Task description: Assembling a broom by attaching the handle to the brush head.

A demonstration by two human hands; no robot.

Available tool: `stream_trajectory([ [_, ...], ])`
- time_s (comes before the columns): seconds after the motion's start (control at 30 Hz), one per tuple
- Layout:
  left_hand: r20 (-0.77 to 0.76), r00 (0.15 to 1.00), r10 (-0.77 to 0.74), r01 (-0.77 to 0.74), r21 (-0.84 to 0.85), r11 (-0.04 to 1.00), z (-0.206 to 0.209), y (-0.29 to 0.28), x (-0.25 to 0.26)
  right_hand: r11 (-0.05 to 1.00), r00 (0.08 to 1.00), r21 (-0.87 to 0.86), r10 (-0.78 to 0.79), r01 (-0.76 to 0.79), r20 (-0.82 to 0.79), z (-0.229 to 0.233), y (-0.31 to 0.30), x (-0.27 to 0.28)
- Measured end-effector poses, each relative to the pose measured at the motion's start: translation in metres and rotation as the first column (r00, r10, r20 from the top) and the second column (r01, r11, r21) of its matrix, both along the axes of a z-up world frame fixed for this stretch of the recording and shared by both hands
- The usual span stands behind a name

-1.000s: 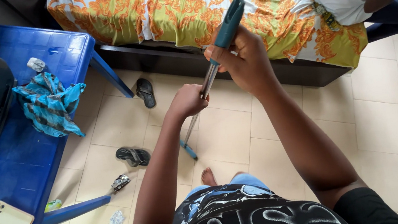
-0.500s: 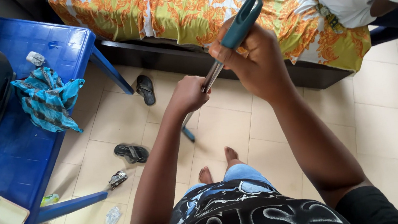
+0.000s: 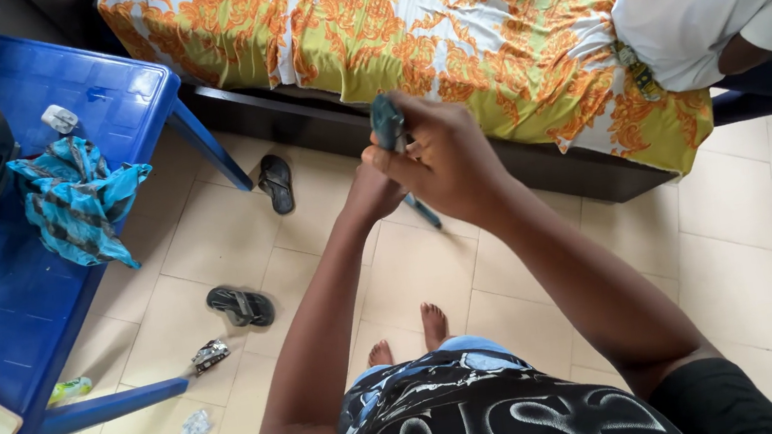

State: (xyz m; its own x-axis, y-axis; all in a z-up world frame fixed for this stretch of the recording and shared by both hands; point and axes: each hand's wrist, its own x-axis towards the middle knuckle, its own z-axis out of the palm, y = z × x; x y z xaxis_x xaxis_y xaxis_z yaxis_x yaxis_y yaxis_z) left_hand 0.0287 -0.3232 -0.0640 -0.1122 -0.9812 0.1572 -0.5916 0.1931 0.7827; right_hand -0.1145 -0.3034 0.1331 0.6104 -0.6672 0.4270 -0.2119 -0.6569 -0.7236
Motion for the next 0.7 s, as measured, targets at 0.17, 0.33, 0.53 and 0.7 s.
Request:
stream_trajectory([
  [0.17, -0.183, 0.983, -0.031, 0.019, -0.069, 0.997, -0.07, -0.017, -0.005, 0.994, 0.999, -0.102, 0.029, -0.031, -0.024, -0.018, -0.011, 0.001],
  [0.33, -0.245, 0.97, -0.005, -0.014, -0.078, 0.997, -0.086, -0.021, -0.005, 0.998, 0.995, 0.013, 0.054, -0.053, -0.079, -0.034, -0.021, 0.002],
  [0.53, -0.082, 0.995, 0.052, -0.043, 0.105, 0.994, -0.046, -0.017, 0.003, 0.998, 0.998, 0.009, 0.056, -0.056, 0.016, -0.034, -0.032, 0.005],
  [0.7, -0.007, 0.999, 0.046, -0.046, 0.018, 0.999, -0.006, -0.002, 0.011, 0.986, 0.993, 0.138, 0.083, -0.094, 0.085, -0.022, -0.031, 0.008],
])
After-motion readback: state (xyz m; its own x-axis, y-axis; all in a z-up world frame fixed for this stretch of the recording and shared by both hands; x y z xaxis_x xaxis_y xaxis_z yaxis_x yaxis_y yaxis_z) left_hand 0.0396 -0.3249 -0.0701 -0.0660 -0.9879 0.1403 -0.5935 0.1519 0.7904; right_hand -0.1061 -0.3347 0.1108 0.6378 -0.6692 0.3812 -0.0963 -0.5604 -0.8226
